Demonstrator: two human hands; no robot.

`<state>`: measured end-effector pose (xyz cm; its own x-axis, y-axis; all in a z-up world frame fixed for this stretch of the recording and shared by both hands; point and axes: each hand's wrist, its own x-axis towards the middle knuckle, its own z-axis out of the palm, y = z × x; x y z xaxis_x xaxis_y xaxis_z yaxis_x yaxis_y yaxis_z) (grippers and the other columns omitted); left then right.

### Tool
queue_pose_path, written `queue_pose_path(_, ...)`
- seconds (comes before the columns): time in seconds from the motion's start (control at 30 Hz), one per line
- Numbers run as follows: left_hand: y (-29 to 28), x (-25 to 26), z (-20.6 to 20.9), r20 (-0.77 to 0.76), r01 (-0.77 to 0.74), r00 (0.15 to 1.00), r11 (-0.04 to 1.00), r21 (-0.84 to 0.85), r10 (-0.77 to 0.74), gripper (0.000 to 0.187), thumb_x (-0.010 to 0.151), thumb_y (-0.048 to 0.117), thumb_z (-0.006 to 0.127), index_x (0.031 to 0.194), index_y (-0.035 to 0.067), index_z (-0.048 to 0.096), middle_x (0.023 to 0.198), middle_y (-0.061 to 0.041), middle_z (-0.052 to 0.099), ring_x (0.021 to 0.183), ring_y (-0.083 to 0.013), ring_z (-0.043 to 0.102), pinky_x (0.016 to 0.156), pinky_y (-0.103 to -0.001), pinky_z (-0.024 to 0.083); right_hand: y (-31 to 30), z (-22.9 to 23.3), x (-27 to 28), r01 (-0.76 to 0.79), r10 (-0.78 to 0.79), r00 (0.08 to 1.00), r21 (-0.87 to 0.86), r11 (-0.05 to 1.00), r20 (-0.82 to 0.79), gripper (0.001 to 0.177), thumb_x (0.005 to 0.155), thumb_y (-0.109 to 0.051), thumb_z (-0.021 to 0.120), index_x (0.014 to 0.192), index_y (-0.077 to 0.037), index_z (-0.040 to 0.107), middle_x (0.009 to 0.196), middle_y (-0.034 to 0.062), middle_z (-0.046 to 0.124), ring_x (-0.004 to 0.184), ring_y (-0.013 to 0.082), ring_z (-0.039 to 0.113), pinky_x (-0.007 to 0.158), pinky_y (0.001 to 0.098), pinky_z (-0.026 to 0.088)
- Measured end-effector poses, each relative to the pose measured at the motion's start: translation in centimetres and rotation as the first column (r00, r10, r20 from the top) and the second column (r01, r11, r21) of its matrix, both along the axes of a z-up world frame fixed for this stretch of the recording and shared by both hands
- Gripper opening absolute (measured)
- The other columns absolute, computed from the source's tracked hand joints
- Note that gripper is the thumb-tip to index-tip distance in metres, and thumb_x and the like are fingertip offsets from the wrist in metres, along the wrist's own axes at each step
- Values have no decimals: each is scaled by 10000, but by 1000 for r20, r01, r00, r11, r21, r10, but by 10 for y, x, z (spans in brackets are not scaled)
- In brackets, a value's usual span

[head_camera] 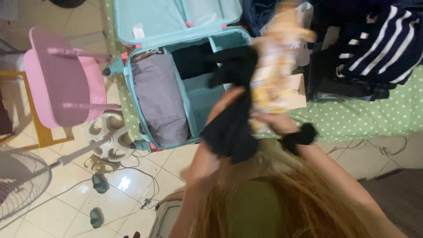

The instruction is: The person packs folded clothes into a light blue suitcase, secures the compression straps, and closes the suitcase. The person then unzips the suitcase and removes several folded garments, placing them on the bed.

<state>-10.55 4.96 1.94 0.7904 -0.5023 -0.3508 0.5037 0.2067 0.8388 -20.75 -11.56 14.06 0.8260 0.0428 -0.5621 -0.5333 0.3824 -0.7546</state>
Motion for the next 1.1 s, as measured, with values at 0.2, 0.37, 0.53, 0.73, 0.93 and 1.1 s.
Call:
queue_pose_path(0.2, -158, 51, 23, 811, -146, 504, 896, 419, -298, 782, 900, 345, 755, 1518, 65, 365, 1549, -294, 415, 1444, -429, 411, 1219, -394, 338, -123, 28, 1, 321, -221, 942, -488, 812, 252, 674, 902, -1, 699, 1530, -90, 470, 1252, 55, 606, 1110, 193, 623, 995, 374, 558)
queue_pose_path(0.37, -160, 53, 80, 670, 117, 730, 990, 78, -139, 713, 1016, 100, 561, 1645, 77, 226, 1660, -260, 351, 1545, -367, 365, 1249, -374, 328, -193, 77, 64, 469, -182, 837, -508, 722, 515, 704, 883, 16, 859, 1515, -51, 555, 1361, 67, 698, 1225, 191, 714, 1093, 364, 612)
queue_pose_path(0.53, -92, 7, 72, 373, 261, 850, 913, 313, -371, 457, 1016, 105, 593, 1472, 83, 567, 1038, -169, 772, 939, -289, 730, 850, -351, 582, -226, -3, 121, 252, 256, 854, -791, 557, 453, 705, 873, -64, 880, 1475, 2, 520, 1435, 109, 669, 1349, 235, 666, 1183, 389, 546)
queue_pose_path(0.73, 38, 37, -58, -155, -542, 816, 831, 128, 556, 260, 1016, 215, 593, 1207, 41, 623, 932, -103, 700, 799, -196, 679, 678, -343, 552, -197, -151, 96, 166, 46, 964, -728, 666, 261, 766, 881, -116, 835, 1534, 32, 463, 1364, 137, 645, 1192, 168, 605, 1049, 301, 495)
queue_pose_path(0.93, 99, 124, -163, -603, -517, 592, 826, 226, 535, 645, 853, 523, 718, 1374, 197, 522, 1215, 20, 590, 1101, -132, 573, 908, -359, 483, -129, -145, 27, 297, 49, 925, -799, 523, 376, 599, 905, 8, 762, 1471, 38, 568, 1373, 115, 673, 1256, 207, 615, 1061, 335, 488)
queue_pose_path(1.1, 95, 142, -177, -706, -547, 367, 755, 362, 605, 688, 778, 598, 774, 1232, 142, 530, 1071, 7, 580, 953, -141, 569, 768, -324, 472, -60, -87, -41, 207, -208, 975, -684, 699, 82, 414, 889, -14, 677, 1300, -49, 659, 1258, 41, 645, 1187, 154, 570, 894, 324, 540)
